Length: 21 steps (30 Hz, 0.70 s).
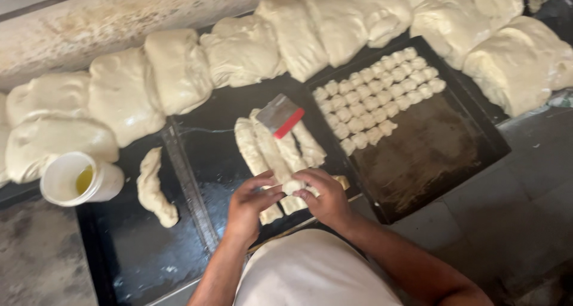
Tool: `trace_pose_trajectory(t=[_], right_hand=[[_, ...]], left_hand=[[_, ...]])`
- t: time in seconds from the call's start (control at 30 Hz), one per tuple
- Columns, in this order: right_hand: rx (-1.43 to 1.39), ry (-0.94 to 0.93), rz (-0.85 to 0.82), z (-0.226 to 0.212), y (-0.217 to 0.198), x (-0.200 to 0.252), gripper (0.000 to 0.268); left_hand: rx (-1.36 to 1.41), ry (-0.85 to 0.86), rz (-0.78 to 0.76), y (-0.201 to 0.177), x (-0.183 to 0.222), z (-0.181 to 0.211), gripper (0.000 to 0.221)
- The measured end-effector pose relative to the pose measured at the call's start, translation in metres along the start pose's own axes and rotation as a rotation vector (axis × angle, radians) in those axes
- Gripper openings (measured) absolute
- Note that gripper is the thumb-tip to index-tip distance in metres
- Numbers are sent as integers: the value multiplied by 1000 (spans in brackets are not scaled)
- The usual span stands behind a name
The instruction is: The person uses a scraper to cut dough into small pieces, rolls each piece into a ball by hand, and places the balls onto metal trays.
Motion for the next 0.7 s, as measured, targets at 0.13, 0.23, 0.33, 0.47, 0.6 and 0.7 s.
trace_pose_trajectory(t=[0.13,0.23,0.33,0.47,0.6,0.7], right_hand=[[-180,88,216,52,-72,-15,37],[-365,254,453,101,-155,-28,35],[-107,336,630,140,-231,-30,19],[-298,391,904,223,-270,-18,13],[307,889,644,322,-233,4,15],[752,580,794,320,-250,30,13]], left_hand=[[-32,-21,232,-40,8,-18,21],[-89,-82,404,-77,27,-36,23],[-110,-158,546,-104,48,-54,24],[-105,-206,641,-117,57,-77,27],[-173,-217,574,-124,52,-91,31],[-350,-190,562,-139,41,-89,37]])
Point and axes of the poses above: each hand's wrist, its own x-axis away from the middle knuckle, its own y-axis out of the palm, z = x × y, the point moved 6 cm from there along -x, towards the middle knuckle, and after that the axes turned 1 degree about x, right-handed, at the moved point
